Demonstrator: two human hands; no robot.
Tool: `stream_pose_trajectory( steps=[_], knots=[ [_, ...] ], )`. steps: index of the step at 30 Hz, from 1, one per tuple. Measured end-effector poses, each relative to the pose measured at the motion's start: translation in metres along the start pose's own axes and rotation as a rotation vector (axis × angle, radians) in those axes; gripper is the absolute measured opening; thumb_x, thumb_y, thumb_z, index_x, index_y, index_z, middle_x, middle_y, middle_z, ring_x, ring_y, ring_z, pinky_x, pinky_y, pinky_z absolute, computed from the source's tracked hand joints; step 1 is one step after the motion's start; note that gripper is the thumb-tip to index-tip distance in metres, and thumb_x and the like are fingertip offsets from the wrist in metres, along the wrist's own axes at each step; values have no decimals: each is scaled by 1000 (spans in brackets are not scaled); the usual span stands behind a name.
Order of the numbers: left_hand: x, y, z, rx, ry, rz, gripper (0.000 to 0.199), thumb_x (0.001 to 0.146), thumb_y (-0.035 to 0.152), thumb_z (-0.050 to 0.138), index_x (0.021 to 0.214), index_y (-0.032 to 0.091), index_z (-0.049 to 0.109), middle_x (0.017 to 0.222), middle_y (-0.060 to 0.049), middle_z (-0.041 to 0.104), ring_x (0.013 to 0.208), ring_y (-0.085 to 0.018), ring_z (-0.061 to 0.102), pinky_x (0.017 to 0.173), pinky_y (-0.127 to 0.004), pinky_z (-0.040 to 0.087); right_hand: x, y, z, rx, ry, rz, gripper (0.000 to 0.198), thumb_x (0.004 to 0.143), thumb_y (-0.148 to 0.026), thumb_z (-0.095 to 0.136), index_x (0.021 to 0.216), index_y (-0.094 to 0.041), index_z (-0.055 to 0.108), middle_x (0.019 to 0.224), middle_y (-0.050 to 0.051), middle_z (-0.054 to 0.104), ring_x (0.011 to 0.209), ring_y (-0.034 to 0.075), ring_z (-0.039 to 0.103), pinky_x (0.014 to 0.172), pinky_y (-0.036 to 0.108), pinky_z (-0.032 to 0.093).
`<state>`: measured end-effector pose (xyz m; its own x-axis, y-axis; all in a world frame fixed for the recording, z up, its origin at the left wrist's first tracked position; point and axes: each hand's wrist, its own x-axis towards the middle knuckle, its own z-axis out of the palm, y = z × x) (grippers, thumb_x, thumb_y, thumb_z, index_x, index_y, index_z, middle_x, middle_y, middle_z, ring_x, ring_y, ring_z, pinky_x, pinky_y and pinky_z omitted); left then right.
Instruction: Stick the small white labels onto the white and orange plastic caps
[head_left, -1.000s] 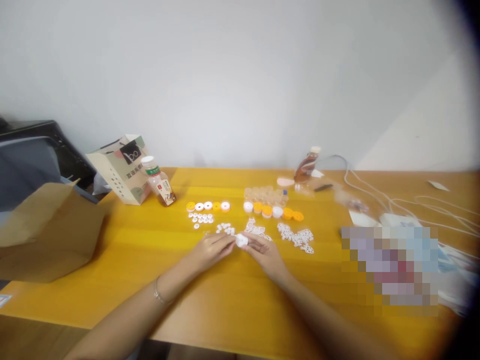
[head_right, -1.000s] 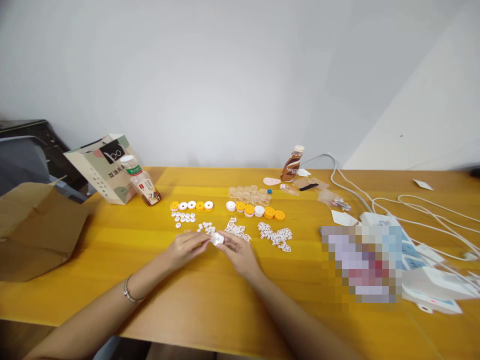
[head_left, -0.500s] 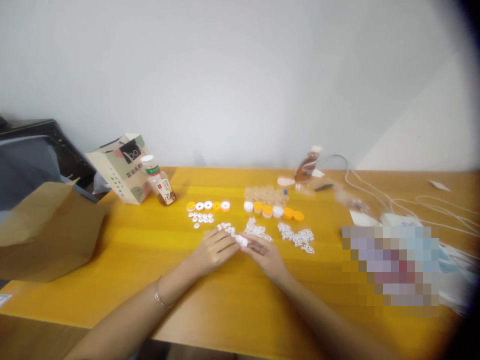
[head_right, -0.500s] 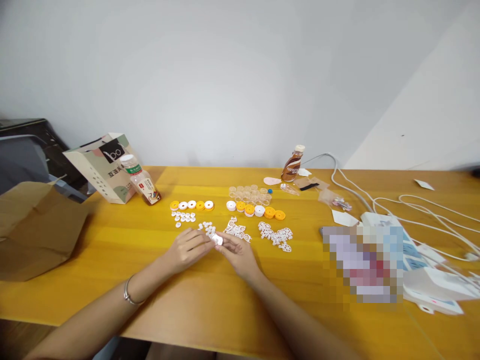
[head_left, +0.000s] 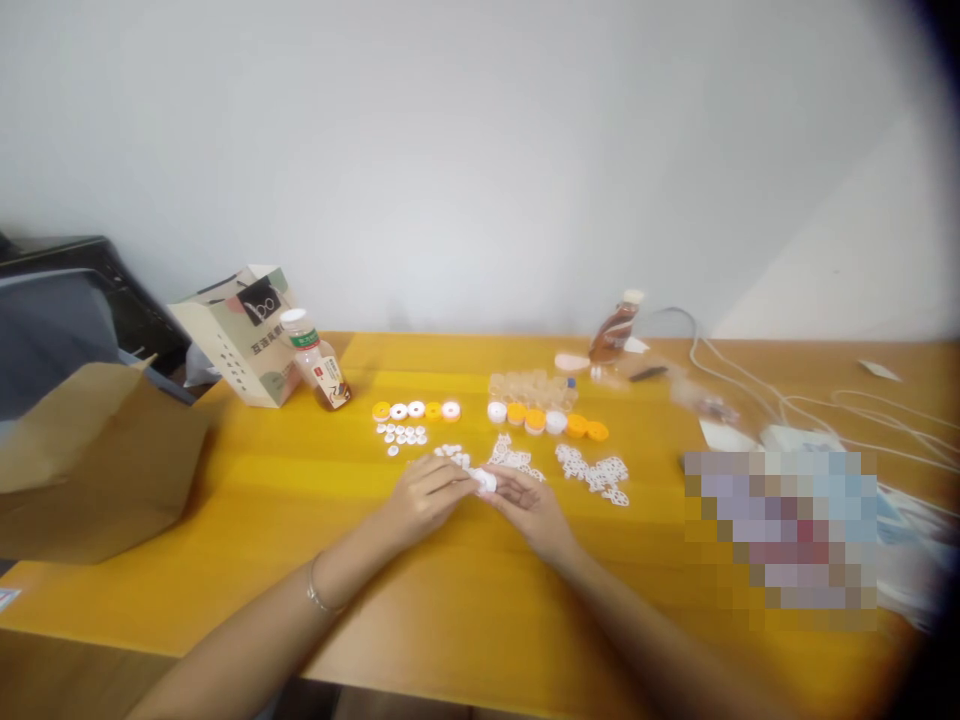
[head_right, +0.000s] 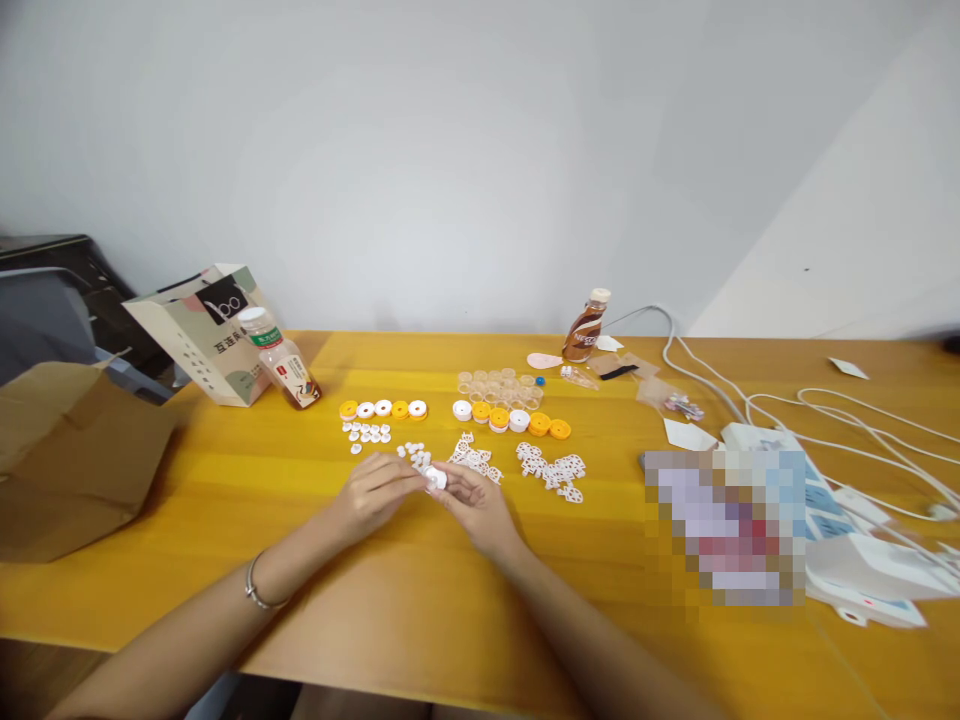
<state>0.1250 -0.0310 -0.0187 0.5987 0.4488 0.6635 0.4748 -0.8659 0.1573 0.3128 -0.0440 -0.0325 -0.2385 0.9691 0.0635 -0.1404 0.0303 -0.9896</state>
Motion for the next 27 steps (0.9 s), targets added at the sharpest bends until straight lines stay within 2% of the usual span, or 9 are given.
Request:
stream_pose_trajectory(
  steps=[2,4,7,9,14,27],
  knots=[
    [1,0,1,-121,38,-131,18,82,15,47,95,19,60,86,-6,63,83,-15,55,74,-29,43,0,-1,0,6,-6,-9,30,65,-24,68,94,-24,62,94,2,67,87,18,62,86,35,46],
    [3,2,4,-269,56,-346,17,82,22,49,93,17,61,85,-6,63,79,-14,56,71,-27,45,0,-1,0,4,-12,-20,29,66,-24,68,94,-23,62,94,3,67,88,18,61,86,35,46],
    [5,5,10,-504,5,-655,22,78,31,54,91,15,61,83,-6,64,71,-13,58,61,-22,46,0,-1,1,9,-21,-33,28,66,-25,68,93,-24,62,95,3,67,89,18,61,86,35,46],
    [6,7,14,-623,-34,-754,25,75,34,57,89,14,61,79,-5,65,68,-13,58,59,-21,45,-1,-1,2,16,-28,-36,27,67,-25,67,93,-24,62,94,2,67,89,18,61,86,35,46],
    [7,8,16,-767,-20,-813,24,71,30,62,85,11,60,78,-5,64,66,-11,56,61,-20,44,-1,-1,4,29,-37,-45,25,67,-25,67,92,-24,62,91,2,67,88,18,62,86,34,46],
    [6,9,22,-906,-19,-857,26,68,31,65,82,10,60,79,-6,63,70,-12,58,70,-25,46,-2,-2,6,68,-31,-15,23,66,-26,68,88,-24,63,90,1,67,88,17,61,87,33,44]
  ],
)
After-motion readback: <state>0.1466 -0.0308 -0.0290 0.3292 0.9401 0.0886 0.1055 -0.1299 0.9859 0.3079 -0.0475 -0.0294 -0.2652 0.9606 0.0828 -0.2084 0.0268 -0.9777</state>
